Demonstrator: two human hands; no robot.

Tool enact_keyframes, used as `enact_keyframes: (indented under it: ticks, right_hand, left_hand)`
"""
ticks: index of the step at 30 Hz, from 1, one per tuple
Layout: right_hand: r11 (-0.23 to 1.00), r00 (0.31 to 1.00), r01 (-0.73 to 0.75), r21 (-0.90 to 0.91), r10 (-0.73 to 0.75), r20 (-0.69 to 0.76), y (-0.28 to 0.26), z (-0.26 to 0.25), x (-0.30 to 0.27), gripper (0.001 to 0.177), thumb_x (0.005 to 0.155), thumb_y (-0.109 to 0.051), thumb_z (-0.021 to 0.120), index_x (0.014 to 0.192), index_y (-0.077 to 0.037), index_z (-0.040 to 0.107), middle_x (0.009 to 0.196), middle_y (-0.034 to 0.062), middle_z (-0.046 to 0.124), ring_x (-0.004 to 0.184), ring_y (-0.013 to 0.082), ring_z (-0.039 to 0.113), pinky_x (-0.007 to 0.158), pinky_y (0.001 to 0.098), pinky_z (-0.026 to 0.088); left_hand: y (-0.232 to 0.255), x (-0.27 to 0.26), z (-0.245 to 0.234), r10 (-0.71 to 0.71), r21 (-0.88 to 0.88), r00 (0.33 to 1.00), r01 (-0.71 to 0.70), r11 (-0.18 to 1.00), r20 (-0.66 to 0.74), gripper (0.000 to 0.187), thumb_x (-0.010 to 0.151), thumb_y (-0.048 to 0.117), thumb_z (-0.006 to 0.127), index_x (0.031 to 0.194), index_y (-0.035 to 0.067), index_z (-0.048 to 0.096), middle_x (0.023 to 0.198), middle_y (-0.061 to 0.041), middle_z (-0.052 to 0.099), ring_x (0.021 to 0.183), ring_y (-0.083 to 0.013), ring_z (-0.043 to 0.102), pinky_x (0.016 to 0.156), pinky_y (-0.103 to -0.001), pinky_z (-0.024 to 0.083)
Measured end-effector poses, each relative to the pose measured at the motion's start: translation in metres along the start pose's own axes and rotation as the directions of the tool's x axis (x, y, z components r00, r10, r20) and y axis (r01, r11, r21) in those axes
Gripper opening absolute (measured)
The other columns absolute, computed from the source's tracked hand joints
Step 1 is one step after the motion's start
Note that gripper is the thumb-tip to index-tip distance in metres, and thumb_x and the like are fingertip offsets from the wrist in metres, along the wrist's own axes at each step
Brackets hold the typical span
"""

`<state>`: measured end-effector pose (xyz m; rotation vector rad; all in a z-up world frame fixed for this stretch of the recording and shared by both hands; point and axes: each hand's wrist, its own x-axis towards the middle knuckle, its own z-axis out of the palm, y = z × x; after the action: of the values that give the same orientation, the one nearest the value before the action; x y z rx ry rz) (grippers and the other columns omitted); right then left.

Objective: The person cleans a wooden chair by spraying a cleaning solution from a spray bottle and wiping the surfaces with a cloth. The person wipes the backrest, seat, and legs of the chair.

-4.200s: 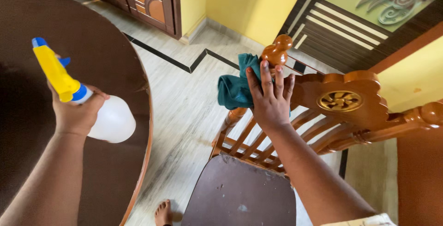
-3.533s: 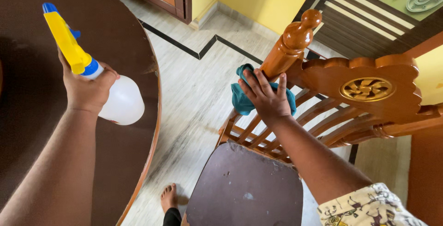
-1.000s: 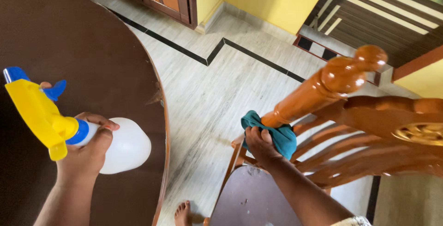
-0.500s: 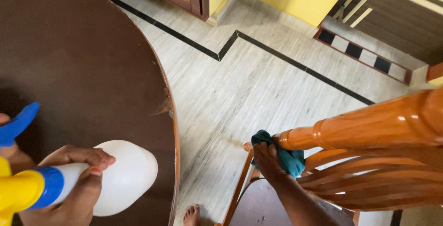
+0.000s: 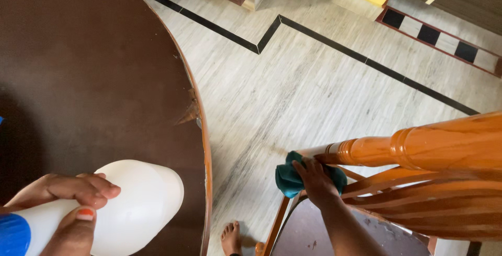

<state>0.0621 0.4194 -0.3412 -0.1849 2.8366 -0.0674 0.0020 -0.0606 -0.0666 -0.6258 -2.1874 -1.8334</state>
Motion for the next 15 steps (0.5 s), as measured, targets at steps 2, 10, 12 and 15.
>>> enact_keyframes:
  ticks: [2,10,12,15]
  right_hand:
    - [0.988,0.987,-0.110,0.107,0.097,0.125,-0.003,0.012,0.002,0.073,0.080,-0.002,0.070,0.146,-0.021,0.046,0.147,0.0113,0.039,0.139,0.0377,0.038,0.112,0.0475,0.039]
    - [0.929,0.964,-0.170,0.329,0.087,0.253,-0.031,0.027,-0.041,0.055,0.083,0.004,0.065,0.132,-0.021,0.061,0.141,0.0067,0.047,0.127,0.0271,0.053,0.111,0.0377,0.045]
    - [0.923,0.986,-0.129,0.362,0.082,0.143,-0.035,0.027,-0.058,0.042,0.089,-0.001,0.064,0.126,-0.021,0.065,0.135,0.0052,0.053,0.125,0.0280,0.056,0.108,0.0384,0.049]
    - [0.975,0.995,-0.029,0.220,0.008,0.096,-0.031,0.042,-0.090,0.047,0.088,-0.004,0.064,0.132,-0.019,0.060,0.138,0.0132,0.048,0.124,0.0354,0.053,0.101,0.0410,0.052]
  left_hand:
    - [0.002,-0.003,-0.006,-0.050,0.060,0.998,0.048,0.997,0.030,0.009,0.097,0.006,0.073,0.089,0.009,0.070,0.084,-0.010,0.072,0.086,-0.0231,0.079,0.095,-0.047,0.060]
    - [0.013,-0.001,0.015,-0.070,0.118,0.993,0.081,0.990,-0.095,0.020,0.100,0.000,0.065,0.080,0.004,0.064,0.082,-0.011,0.070,0.085,-0.0239,0.076,0.098,-0.046,0.060]
    - [0.022,0.002,0.023,-0.059,0.085,0.989,0.071,0.994,-0.133,0.016,0.096,-0.004,0.061,0.082,0.004,0.061,0.084,-0.012,0.069,0.083,-0.0248,0.076,0.099,-0.047,0.062]
    - [0.028,0.012,0.031,-0.128,0.018,0.965,0.136,0.991,-0.229,0.014,0.081,-0.008,0.055,0.089,0.003,0.058,0.079,-0.013,0.066,0.073,-0.0259,0.072,0.089,-0.051,0.063]
